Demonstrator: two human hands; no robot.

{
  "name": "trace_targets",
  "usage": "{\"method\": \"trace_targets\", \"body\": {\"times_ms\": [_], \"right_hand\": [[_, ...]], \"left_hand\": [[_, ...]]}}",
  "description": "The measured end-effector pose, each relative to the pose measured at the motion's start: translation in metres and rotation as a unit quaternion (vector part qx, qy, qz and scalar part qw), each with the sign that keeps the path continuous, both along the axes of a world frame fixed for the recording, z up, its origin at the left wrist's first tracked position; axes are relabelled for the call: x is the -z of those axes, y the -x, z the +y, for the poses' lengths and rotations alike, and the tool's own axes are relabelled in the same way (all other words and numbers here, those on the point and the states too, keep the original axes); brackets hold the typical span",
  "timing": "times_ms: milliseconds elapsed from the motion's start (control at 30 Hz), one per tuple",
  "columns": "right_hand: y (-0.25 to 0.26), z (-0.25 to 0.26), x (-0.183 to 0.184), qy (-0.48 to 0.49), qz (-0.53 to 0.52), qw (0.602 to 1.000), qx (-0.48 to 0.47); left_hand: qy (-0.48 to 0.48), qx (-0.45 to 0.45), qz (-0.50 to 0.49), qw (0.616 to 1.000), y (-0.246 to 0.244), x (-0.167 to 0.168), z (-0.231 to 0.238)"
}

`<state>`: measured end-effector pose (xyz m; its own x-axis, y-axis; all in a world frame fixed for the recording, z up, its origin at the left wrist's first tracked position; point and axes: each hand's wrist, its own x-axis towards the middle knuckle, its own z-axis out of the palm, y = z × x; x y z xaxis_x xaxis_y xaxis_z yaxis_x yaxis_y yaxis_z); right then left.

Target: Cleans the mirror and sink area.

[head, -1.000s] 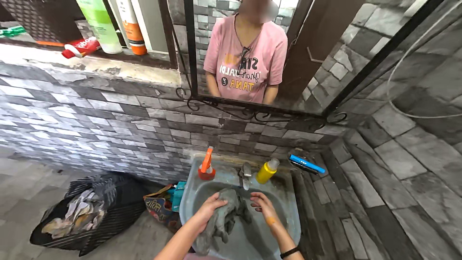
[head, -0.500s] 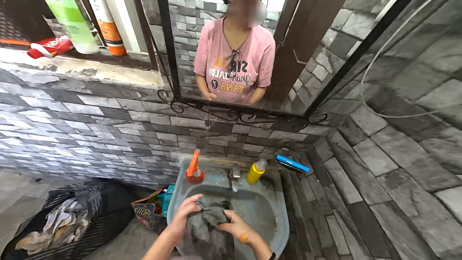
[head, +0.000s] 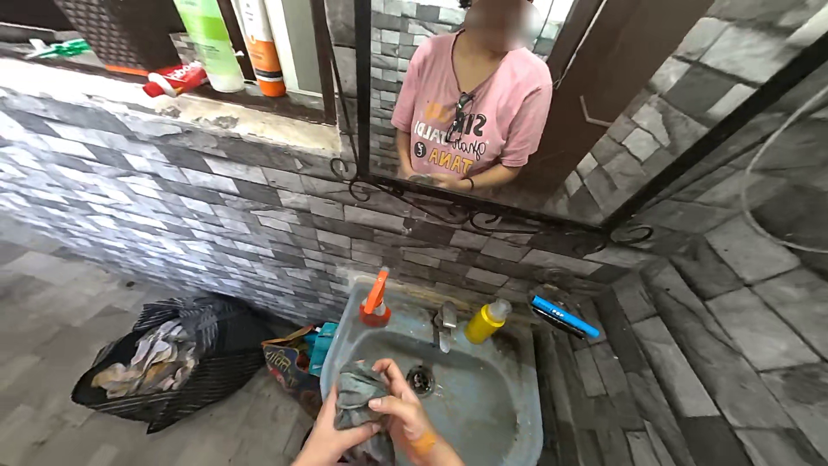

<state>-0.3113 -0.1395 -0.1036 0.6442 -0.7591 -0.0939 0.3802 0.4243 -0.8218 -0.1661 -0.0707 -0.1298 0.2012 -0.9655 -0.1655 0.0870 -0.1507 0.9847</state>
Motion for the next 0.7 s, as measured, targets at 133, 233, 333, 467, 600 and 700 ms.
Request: {"method": "trace_targets", "body": {"times_ms": [133, 233, 333, 467, 600, 700], "right_hand": [[-0.001, -0.003, 0.009, 0.082, 0.028, 0.996, -0.023], [0.004, -0.006, 0.009, 0.131, 0.116, 0.985, -0.011], [0.017, -0.014, 0.013, 0.092, 0.227, 0.968, 0.047], [0.046, -0.035, 0.033, 0.023, 0.325, 0.915, 0.236], [0.096, -0.079, 0.073, 0.075, 0.379, 0.802, 0.455], [0.125, -0.117, 0.078, 0.077, 0.436, 0.75, 0.491]], "left_hand": [[-0.039, -0.003, -0.02, 0.999, -0.006, 0.0, 0.007], [-0.052, -0.015, -0.041, 0.998, -0.01, 0.002, 0.008], [-0.086, -0.032, -0.05, 0.994, -0.013, -0.006, 0.01], [-0.076, -0.074, -0.036, 0.994, -0.015, -0.007, 0.011], [-0.029, -0.098, -0.041, 0.994, -0.017, -0.009, 0.004], [-0.016, -0.11, -0.051, 0.992, -0.016, -0.01, 0.001]]}}
